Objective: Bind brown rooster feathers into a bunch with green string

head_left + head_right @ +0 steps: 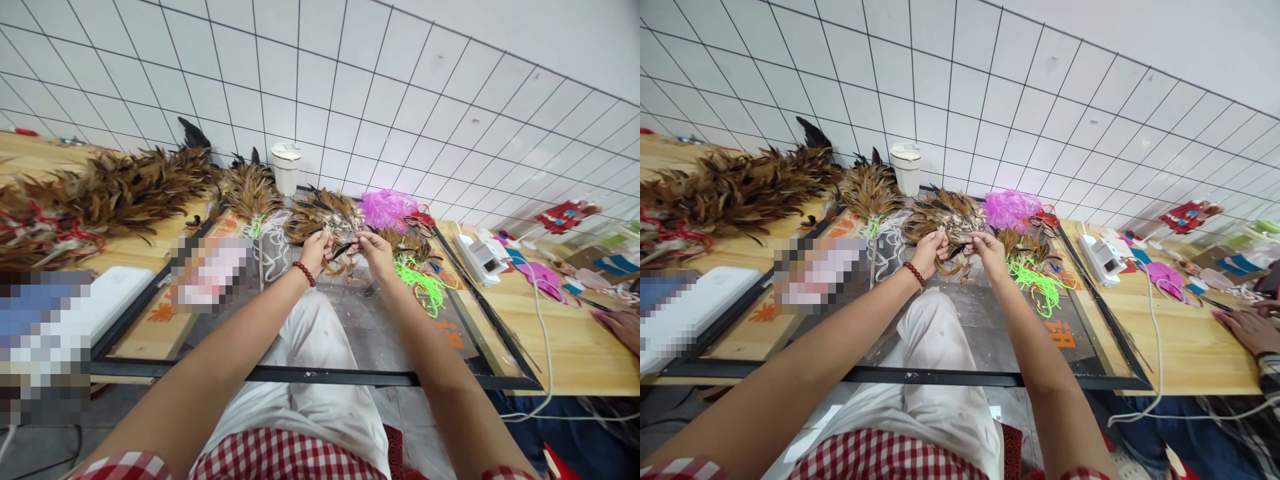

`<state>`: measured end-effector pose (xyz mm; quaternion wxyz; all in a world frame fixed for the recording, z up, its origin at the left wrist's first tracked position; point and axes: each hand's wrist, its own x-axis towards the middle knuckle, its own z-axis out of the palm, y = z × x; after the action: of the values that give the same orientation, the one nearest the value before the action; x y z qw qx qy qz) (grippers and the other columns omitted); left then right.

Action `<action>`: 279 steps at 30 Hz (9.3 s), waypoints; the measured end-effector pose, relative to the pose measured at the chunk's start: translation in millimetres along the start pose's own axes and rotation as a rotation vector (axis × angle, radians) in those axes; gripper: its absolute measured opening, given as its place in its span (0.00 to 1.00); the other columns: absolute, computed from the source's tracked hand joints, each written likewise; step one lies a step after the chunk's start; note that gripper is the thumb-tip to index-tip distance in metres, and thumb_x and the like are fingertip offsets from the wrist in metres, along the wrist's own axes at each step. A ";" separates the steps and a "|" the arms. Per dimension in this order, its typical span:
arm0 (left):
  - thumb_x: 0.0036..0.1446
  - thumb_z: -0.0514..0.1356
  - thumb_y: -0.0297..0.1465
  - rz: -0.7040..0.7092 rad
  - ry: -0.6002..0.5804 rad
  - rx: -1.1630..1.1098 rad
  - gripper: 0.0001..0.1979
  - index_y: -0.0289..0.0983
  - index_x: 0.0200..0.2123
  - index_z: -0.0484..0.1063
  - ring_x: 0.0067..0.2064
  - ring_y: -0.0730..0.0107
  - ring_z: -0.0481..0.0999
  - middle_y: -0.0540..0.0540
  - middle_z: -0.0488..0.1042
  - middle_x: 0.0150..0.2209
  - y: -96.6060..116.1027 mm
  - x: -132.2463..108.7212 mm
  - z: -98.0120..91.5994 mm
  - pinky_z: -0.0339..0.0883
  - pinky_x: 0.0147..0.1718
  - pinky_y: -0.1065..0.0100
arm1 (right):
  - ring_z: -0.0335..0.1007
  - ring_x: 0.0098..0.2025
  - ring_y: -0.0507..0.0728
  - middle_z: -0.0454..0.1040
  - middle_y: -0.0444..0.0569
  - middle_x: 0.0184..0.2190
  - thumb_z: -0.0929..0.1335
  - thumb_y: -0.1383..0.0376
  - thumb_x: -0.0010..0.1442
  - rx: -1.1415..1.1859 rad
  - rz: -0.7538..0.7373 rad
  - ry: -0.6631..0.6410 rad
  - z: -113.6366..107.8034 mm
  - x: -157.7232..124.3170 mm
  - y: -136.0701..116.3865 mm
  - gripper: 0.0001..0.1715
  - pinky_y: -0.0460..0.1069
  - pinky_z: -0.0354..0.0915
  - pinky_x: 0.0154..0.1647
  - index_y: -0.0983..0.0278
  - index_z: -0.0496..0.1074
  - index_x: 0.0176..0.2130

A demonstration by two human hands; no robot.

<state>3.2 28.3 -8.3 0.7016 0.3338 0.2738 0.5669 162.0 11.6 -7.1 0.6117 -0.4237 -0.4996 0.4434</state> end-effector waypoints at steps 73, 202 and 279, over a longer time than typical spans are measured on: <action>0.59 0.58 0.33 -0.172 -0.135 -0.191 0.11 0.35 0.26 0.62 0.21 0.78 0.64 0.56 0.57 0.18 1.1 -3.4 1.1 0.65 0.26 0.73 | 0.68 0.40 0.58 0.73 0.52 0.37 0.62 0.70 0.55 -1.176 -0.160 0.010 -23.5 -0.7 20.6 0.12 0.51 0.62 0.44 0.63 0.75 0.33; 0.49 0.66 0.37 -0.176 -0.341 0.150 0.15 0.32 0.25 0.66 0.15 0.84 0.54 0.56 0.57 0.16 -4.6 -9.1 4.0 0.49 0.15 0.78 | 0.69 0.42 0.54 0.75 0.48 0.39 0.66 0.53 0.59 -0.479 -0.332 -0.170 8.0 -8.4 -14.9 0.20 0.52 0.64 0.49 0.58 0.75 0.47; 0.53 0.64 0.38 -0.246 -0.260 -0.040 0.16 0.35 0.28 0.61 0.14 0.88 0.49 0.58 0.55 0.17 -0.6 -3.8 0.1 0.44 0.12 0.82 | 0.73 0.41 0.58 0.79 0.51 0.40 0.63 0.67 0.57 -1.458 -0.040 -0.134 -113.7 -76.1 -77.6 0.16 0.49 0.66 0.42 0.62 0.78 0.40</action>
<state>2.9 24.5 -8.6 0.8016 0.3541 0.2080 0.4345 275.3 -89.7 33.5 0.1501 -0.6861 -0.7117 0.0119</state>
